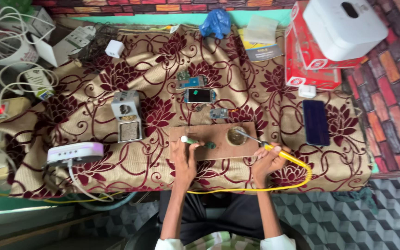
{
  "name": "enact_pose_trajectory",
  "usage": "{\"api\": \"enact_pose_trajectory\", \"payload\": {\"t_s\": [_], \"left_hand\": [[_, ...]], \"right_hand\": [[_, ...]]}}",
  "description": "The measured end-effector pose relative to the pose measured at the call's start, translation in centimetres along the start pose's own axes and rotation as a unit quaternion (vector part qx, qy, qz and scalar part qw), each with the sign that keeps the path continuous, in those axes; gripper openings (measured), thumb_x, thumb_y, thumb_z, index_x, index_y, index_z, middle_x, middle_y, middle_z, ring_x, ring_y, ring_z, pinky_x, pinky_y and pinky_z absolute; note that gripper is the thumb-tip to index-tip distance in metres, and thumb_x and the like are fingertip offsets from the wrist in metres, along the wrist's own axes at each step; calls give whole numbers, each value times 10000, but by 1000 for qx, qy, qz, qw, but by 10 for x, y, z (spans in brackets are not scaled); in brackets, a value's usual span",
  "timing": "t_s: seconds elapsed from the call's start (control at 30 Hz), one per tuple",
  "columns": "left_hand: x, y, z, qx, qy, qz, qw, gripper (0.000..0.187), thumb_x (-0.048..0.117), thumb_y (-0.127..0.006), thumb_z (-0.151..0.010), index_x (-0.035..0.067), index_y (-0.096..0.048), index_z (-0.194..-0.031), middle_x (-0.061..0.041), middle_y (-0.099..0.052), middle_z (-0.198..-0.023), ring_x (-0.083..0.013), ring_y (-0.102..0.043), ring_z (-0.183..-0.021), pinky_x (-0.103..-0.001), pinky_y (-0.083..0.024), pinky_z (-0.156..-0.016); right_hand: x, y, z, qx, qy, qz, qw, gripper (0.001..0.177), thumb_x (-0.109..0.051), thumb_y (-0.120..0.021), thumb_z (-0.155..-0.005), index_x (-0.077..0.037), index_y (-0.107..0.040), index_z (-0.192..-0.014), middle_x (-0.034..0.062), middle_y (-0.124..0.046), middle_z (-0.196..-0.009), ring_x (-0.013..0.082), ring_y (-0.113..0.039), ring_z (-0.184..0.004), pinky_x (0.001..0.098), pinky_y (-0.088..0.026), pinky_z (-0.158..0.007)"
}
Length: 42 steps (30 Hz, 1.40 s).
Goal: The person is soldering a small green circuit board. They use a soldering iron in their right hand and a solder wire in their left hand to apply solder to the board's components. The person repeatedly dips the soldering iron into a small container, likely containing flux or cleaning solution, during the process.
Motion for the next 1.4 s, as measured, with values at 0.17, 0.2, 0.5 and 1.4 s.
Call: {"api": "enact_pose_trajectory", "payload": {"t_s": [0.17, 0.2, 0.5, 1.4], "left_hand": [[-2, -5, 5, -8, 24, 41, 999, 167, 138, -543, -1049, 74, -694, -1015, -66, -690, -911, -244, -501, -791, -350, -365, -763], [-1, -3, 2, -1, 11, 24, 1000, 156, 142, -558, -1034, 70, -691, -997, -73, -700, -918, -248, -502, -787, -357, -359, -766], [0, -3, 2, 1, -16, 23, 1000, 206, 140, -522, -1036, 79, -705, -964, -66, -716, -901, -245, -515, -784, -363, -350, -773], [-8, -5, 9, -5, 19, 18, 1000, 264, 221, -528, -1047, 79, -727, -949, -68, -665, -825, -222, -478, -742, -362, -353, -762]], "right_hand": [[4, 6, -1, 20, -55, -6, 998, 274, -273, -444, -1139, -22, -481, -1036, 9, -423, -623, 87, -419, -507, 239, -393, -502], [6, 3, -3, 29, -69, 3, 997, 279, -276, -444, -1135, -19, -491, -1038, 9, -435, -613, 83, -417, -496, 227, -362, -490], [20, 12, -1, 33, -86, -7, 996, 304, -278, -440, -1113, -22, -499, -960, 25, -496, -588, 92, -477, -458, 216, -306, -438], [-6, 9, 8, 23, 91, 47, 994, 317, -264, -455, -1147, 5, -468, -981, 37, -429, -703, 102, -402, -585, 248, -396, -550]]}}
Point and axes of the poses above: each hand's wrist, its own z-axis away from the middle knuckle, its own y-axis out of the back of the hand, x = y × z, the point moved 2 cm from there along -z, towards the middle knuckle
